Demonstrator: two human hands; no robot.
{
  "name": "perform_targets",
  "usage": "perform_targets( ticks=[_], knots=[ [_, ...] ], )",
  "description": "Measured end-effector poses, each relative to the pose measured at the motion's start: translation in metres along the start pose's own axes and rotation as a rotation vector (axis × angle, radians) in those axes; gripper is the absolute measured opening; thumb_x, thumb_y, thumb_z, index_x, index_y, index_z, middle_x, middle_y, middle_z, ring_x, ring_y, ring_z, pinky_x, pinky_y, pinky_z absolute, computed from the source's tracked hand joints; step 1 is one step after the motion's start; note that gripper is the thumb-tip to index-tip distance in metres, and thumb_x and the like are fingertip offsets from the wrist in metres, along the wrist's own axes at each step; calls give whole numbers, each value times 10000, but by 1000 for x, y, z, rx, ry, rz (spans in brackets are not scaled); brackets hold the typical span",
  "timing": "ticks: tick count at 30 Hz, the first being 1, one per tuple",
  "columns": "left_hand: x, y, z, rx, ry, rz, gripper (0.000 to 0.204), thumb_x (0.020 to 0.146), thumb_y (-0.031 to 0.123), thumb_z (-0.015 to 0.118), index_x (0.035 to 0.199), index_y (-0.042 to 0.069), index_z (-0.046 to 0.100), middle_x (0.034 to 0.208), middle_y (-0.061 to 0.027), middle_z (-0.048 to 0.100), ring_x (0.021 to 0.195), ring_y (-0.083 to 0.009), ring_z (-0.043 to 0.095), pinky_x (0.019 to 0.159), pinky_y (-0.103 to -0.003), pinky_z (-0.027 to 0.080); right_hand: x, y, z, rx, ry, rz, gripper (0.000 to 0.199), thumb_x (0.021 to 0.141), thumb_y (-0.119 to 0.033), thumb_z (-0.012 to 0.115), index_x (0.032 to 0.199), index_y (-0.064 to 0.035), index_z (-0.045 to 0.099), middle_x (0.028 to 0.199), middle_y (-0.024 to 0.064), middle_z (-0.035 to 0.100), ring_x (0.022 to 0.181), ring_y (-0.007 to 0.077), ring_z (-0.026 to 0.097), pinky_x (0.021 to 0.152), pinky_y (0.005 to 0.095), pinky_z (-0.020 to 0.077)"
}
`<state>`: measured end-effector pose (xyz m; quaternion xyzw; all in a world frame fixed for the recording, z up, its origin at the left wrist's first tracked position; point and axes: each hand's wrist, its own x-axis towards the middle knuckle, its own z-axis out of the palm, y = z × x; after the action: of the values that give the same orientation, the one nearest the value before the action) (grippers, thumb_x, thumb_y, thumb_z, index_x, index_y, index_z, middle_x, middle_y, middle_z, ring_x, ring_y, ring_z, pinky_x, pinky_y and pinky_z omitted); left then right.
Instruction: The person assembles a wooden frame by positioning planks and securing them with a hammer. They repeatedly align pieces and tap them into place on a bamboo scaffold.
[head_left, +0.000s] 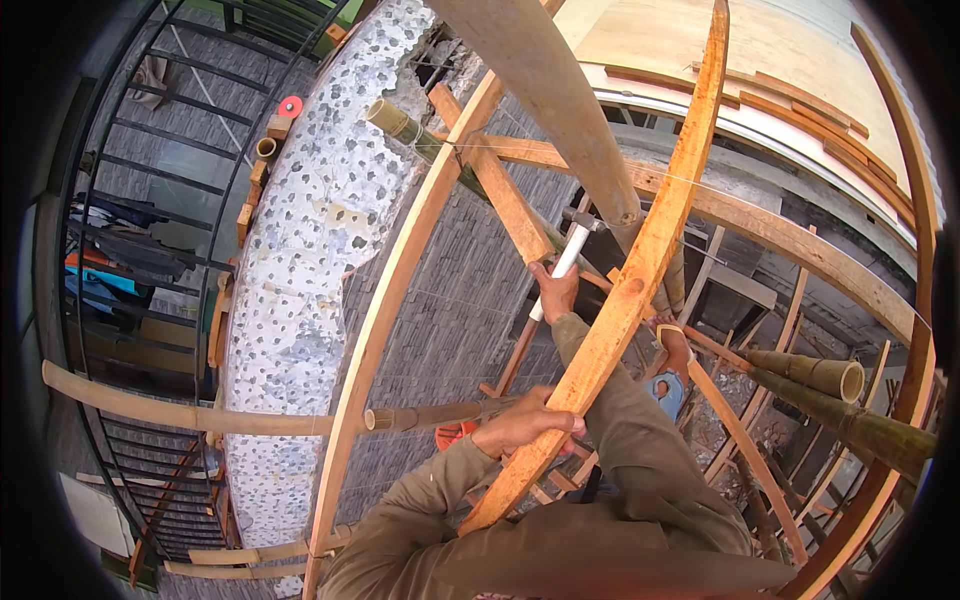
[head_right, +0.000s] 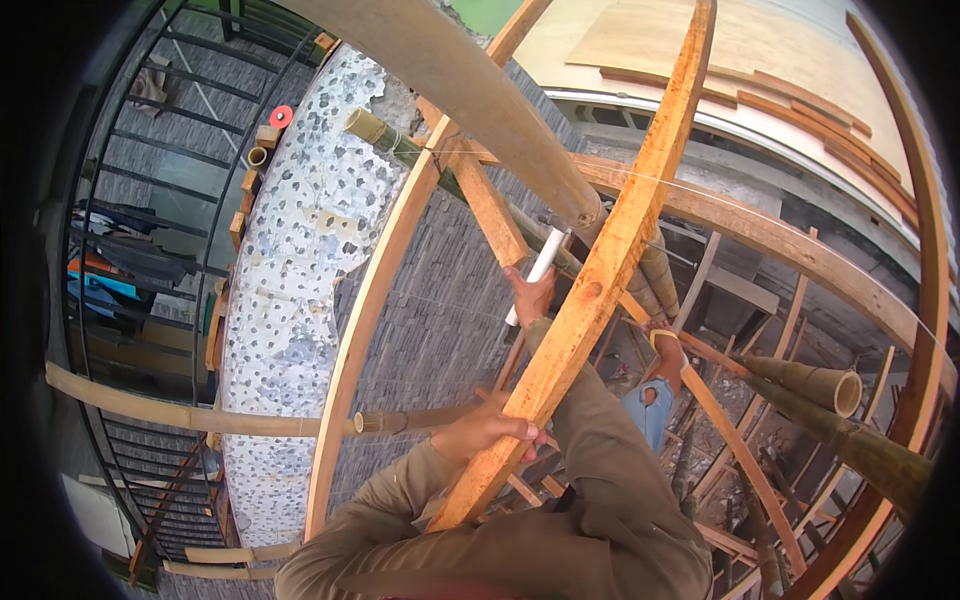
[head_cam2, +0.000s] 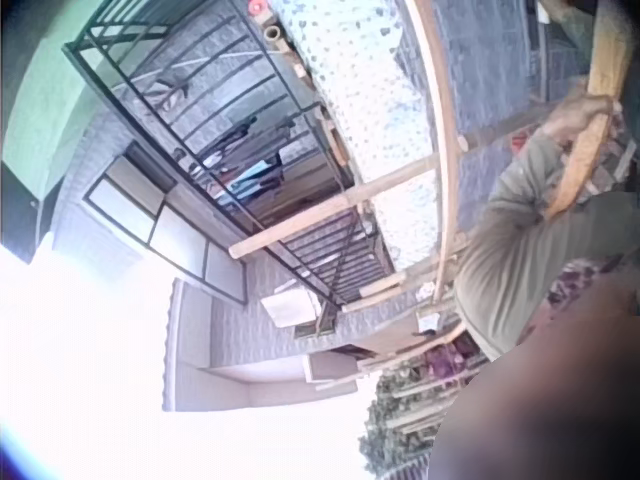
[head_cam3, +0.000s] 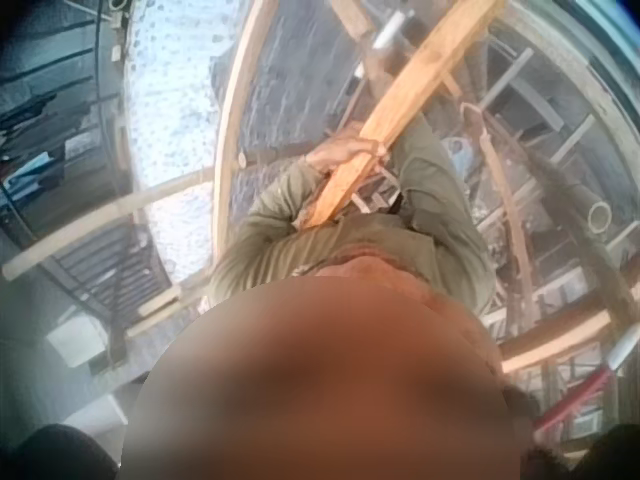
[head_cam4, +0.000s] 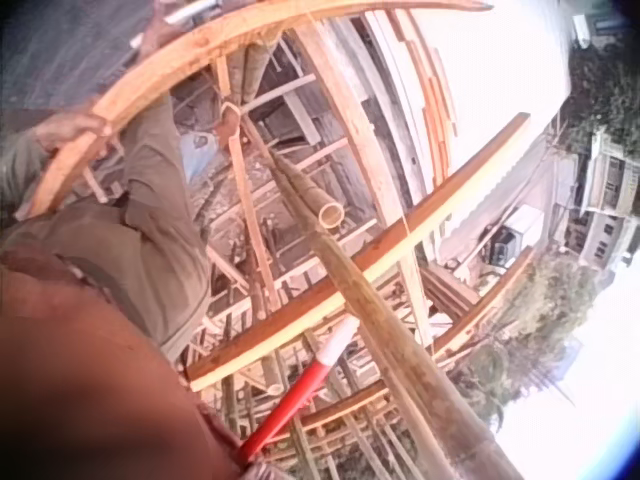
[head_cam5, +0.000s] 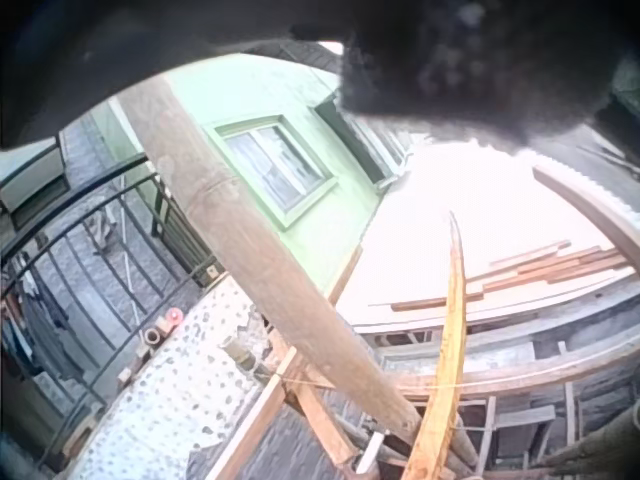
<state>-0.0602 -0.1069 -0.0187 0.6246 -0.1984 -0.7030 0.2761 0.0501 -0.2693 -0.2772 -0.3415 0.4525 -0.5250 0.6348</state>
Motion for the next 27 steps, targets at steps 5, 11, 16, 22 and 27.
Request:
perform_targets(
  ticks=[5, 11, 16, 22, 27],
  knots=[
    [-1, 0, -1, -40, -25, 24, 386, 858, 191, 757, 1083, -59, 569, 886, -100, 638, 665, -159, 679, 568, -298, 561, 16, -7, 19, 100, -39, 111, 543, 828, -135, 813, 1174, 50, 437, 1069, 142, 567, 914, 217, 641, 738, 345, 590],
    [-2, -2, -1, -26, -35, 39, 375, 845, 193, 756, 1086, -34, 581, 873, -88, 633, 640, -132, 656, 549, -292, 541, 53, -71, 13, 247, 37, -81, 500, 833, -144, 775, 1087, 124, 437, 928, 228, 614, 851, 264, 718, 597, 374, 575],
    [2, -6, -2, -29, -42, 51, 362, 838, 211, 749, 1075, -16, 595, 830, -68, 631, 608, -118, 639, 522, -280, 525, 100, -98, -19, -63, -67, -291, 515, 820, -121, 769, 1154, 105, 449, 1058, 206, 609, 881, 288, 669, 754, 389, 563],
    [7, -13, -5, -21, -63, 69, 470, 810, 298, 771, 1103, -25, 595, 814, -52, 627, 580, -122, 625, 496, -276, 514, 122, -102, -45, -243, -29, -662, 405, 818, -116, 759, 1110, 38, 526, 998, 140, 603, 925, 249, 642, 813, 367, 511],
    [7, -17, -5, 30, -47, 91, 558, 798, 336, 777, 1157, -47, 589, 806, -50, 630, 572, -128, 623, 485, -279, 509, 125, -116, -44, -287, -114, -586, 471, 804, -88, 712, 1215, 49, 526, 1118, 219, 613, 1075, 354, 599, 972, 438, 430]
  ],
)
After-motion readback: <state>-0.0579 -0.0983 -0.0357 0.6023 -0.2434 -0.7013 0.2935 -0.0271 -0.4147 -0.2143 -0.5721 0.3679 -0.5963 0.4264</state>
